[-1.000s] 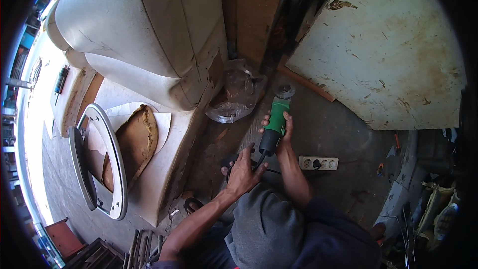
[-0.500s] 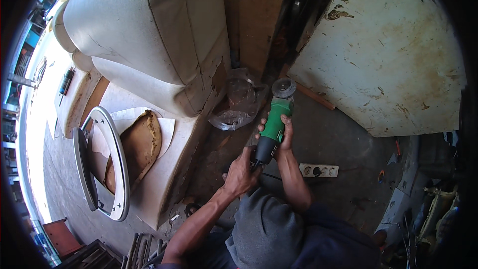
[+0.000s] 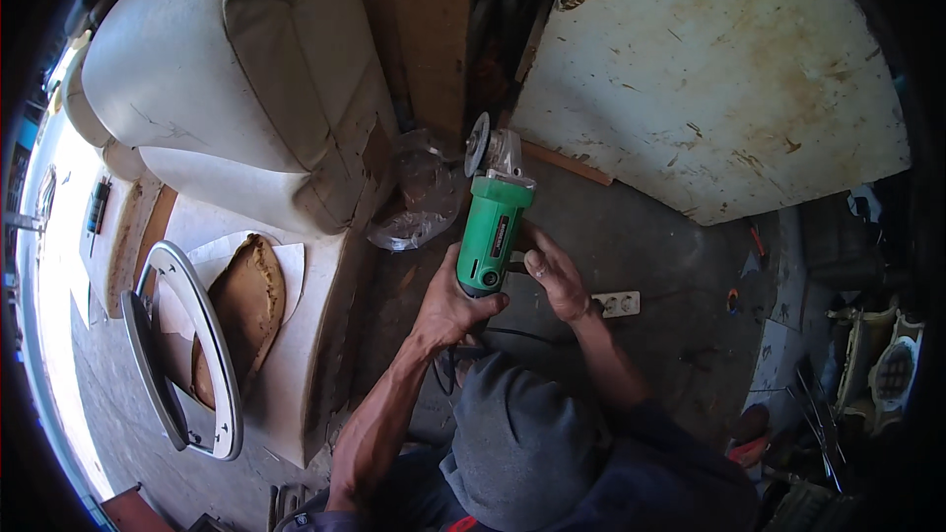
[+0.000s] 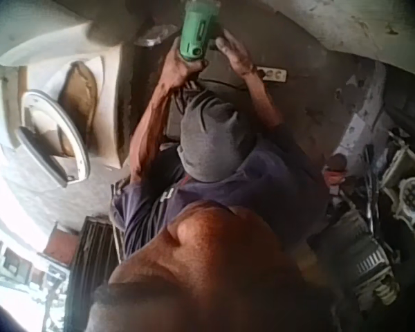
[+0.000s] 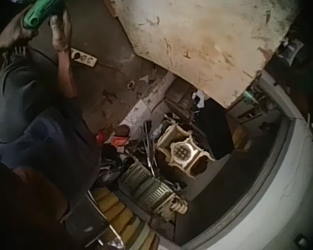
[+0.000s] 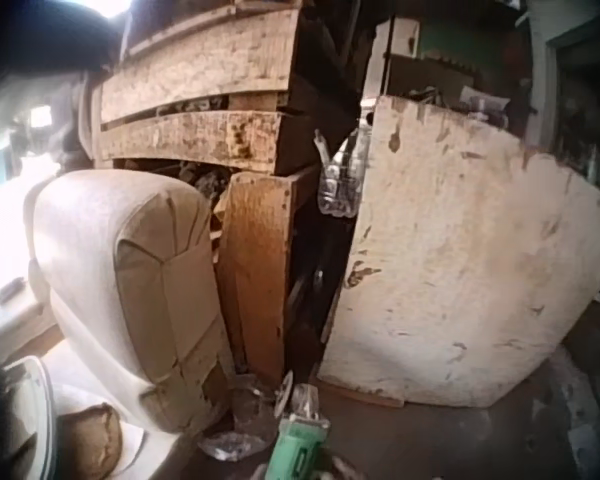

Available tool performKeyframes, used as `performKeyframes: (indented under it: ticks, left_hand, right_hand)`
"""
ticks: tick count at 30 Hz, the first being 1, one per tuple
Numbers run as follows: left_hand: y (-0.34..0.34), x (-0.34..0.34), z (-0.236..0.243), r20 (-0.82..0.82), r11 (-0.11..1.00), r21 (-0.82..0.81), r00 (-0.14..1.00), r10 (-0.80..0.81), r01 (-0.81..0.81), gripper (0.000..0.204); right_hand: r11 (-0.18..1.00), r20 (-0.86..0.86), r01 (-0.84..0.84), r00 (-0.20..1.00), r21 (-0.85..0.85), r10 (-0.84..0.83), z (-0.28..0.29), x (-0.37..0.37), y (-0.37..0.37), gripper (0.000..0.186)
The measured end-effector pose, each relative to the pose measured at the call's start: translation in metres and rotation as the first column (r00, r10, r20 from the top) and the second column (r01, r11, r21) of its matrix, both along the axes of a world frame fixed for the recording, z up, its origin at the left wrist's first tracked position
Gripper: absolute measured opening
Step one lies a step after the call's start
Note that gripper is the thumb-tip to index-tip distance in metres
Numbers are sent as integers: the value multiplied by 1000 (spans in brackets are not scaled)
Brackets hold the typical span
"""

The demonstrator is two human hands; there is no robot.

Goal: The person unscrews and removes the seat from an office chair using a screwdriver, then handles an angle grinder.

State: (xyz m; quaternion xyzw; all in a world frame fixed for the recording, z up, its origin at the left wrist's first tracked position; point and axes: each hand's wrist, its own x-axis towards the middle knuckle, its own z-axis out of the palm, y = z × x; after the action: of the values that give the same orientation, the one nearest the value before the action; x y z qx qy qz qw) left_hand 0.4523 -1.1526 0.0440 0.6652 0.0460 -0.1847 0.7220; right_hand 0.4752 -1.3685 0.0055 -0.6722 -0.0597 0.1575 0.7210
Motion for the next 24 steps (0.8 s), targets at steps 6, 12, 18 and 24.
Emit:
performKeyframes:
  ticks: [6,12,18,24]
  left_hand:
    - [0,-6,3,55,995,22,994,-94,93,73]
    - [12,-5,19,101,998,17,993,-63,61,70]
    - [12,-3,45,143,998,62,989,-24,15,70]
    - [10,-9,33,180,998,42,983,-47,40,75]
  right_hand:
    - [-198,44,117,939,-973,342,-61,-81,-189,66]
    - [194,249,217,956,-957,156,-57,-83,-196,72]
    - [99,352,385,903,-918,-248,-128,-95,-188,70]
    - [135,393,462,849,-876,-353,-130,-105,-192,68]
